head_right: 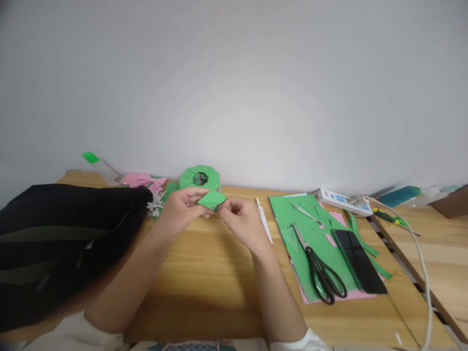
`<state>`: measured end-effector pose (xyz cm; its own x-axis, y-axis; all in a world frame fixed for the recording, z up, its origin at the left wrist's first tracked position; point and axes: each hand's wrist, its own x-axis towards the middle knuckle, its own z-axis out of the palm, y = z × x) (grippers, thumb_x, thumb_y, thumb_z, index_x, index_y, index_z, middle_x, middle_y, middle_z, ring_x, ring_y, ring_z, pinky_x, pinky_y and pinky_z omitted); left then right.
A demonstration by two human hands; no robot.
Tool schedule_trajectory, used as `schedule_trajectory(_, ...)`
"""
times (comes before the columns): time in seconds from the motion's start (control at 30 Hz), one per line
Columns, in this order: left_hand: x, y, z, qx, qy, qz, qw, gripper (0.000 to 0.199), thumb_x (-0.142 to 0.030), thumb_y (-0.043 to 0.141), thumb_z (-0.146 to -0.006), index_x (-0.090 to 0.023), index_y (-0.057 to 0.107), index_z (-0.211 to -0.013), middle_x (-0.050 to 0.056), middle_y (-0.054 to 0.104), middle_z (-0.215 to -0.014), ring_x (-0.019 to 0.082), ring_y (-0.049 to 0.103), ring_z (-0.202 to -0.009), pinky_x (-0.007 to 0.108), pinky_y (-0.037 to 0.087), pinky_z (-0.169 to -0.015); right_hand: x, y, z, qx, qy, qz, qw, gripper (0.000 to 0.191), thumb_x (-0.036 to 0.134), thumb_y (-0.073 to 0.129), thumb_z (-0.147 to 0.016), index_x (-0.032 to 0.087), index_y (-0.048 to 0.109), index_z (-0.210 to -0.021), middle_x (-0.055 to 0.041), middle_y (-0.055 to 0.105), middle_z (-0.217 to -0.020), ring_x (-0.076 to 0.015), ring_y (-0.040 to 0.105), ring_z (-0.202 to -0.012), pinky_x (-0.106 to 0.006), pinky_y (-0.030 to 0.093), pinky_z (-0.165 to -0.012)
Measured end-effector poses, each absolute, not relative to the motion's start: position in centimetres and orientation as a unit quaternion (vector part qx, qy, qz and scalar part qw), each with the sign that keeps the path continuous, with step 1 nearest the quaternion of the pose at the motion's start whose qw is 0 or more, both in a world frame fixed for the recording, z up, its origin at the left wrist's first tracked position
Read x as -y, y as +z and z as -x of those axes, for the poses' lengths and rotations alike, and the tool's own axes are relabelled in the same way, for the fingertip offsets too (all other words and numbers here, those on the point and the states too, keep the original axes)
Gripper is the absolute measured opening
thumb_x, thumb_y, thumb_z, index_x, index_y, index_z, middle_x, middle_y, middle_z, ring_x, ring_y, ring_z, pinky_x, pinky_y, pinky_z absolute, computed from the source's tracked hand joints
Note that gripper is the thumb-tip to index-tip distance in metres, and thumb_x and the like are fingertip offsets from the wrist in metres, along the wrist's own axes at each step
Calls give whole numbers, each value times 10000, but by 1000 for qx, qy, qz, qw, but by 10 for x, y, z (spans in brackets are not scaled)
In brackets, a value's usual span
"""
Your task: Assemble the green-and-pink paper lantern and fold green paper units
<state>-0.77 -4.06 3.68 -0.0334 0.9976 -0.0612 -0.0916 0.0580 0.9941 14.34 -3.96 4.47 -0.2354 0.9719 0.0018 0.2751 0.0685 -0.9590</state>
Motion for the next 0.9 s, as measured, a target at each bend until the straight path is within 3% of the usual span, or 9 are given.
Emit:
schedule_trajectory(0.17, 42, 42, 8, -512, 503, -445, 535, 329, -53, 681, -568, -115, 709, -889, 40, 759, -773, 166, 708, -684, 230, 572, -594, 40, 45, -144, 624, 478, 501, 364, 158, 292, 504, -671, 177, 531, -564, 51, 440, -505, -75, 365, -476, -213, 287, -455)
schedule_trajectory(0.4, 42, 43, 9, -545, 480, -443, 526, 371, -56, 703, -592, -98, 687, -960, 49, 755, -741, 141, 683, -588, 209, 544, -521, 37, 46, -140, 627, 461, 517, 356, 224, 300, 530, -626, 190, 452, -448, 57, 405, -436, -69, 347, -446, -219, 259, -449)
schedule_trajectory(0.6, 44, 43, 7, -546, 485, -471, 494, 396, -20, 662, -609, -82, 681, -1000, 86, 763, -848, 180, 720, -762, 213, 564, -627, 36, 43, -139, 616, 469, 531, 345, 203, 292, 521, -617, 190, 464, -451, 53, 422, -427, -73, 362, -432, -218, 260, -441)
schedule_trajectory(0.9, 44, 42, 6, -540, 483, -484, 491, 422, -20, 659, -607, -66, 672, -1027, 113, 758, -886, 213, 723, -813, 267, 588, -705, 35, 42, -140, 609, 478, 536, 336, 211, 290, 540, -618, 190, 487, -440, 39, 476, -412, -75, 396, -407, -214, 292, -426)
